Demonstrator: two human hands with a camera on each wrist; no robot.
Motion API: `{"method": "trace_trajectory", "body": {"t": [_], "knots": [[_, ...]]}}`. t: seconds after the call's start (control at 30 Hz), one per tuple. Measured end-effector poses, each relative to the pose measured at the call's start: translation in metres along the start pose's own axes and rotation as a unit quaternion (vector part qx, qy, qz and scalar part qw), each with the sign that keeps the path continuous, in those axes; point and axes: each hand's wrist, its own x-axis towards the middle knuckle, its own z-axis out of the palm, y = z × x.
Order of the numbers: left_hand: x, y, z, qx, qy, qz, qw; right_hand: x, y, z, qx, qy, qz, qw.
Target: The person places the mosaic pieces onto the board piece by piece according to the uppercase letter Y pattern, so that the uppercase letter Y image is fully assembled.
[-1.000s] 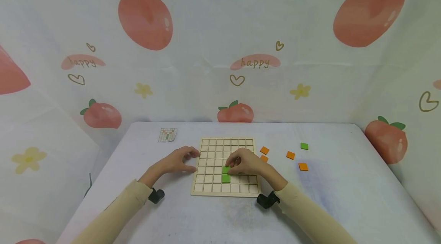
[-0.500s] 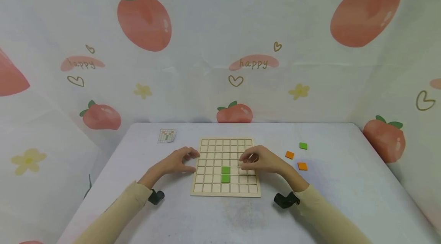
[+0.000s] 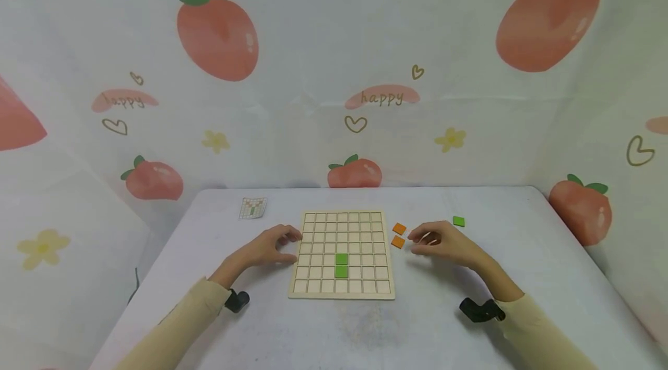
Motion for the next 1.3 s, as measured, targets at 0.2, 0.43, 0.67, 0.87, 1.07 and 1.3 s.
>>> {"method": "trace_trajectory", "body": {"t": [0.2,0.43,0.67,0.87,1.07,1.3], "knots": [[-0.001,0.003,0.0,0.0,0.0,0.0,1.0,-0.025,0.009,-0.018,-0.036,0.029,0.029,0.9985],[-0.002,0.003,0.001,-0.004,-0.001,-0.003,1.0,-0.045,0.019,-0.036,-0.001,0.052,0.064,0.9966],[-0.002,0.001,0.0,-0.005,0.0,0.001,1.0,-0.053,0.029,-0.054,-0.042,0.083,0.077,0.9927],[-0.001,0.001,0.0,-0.004,0.001,-0.003,1.0,-0.052,0.038,-0.065,-0.054,0.093,0.091,0.9899],[-0.001,0.002,0.0,-0.003,-0.002,-0.004,1.0,-0.047,0.044,-0.075,-0.058,0.096,0.092,0.9894],[-0.002,0.004,-0.002,-0.004,-0.002,0.0,1.0,-0.041,0.049,-0.082,-0.076,0.098,0.105,0.9866]]}}
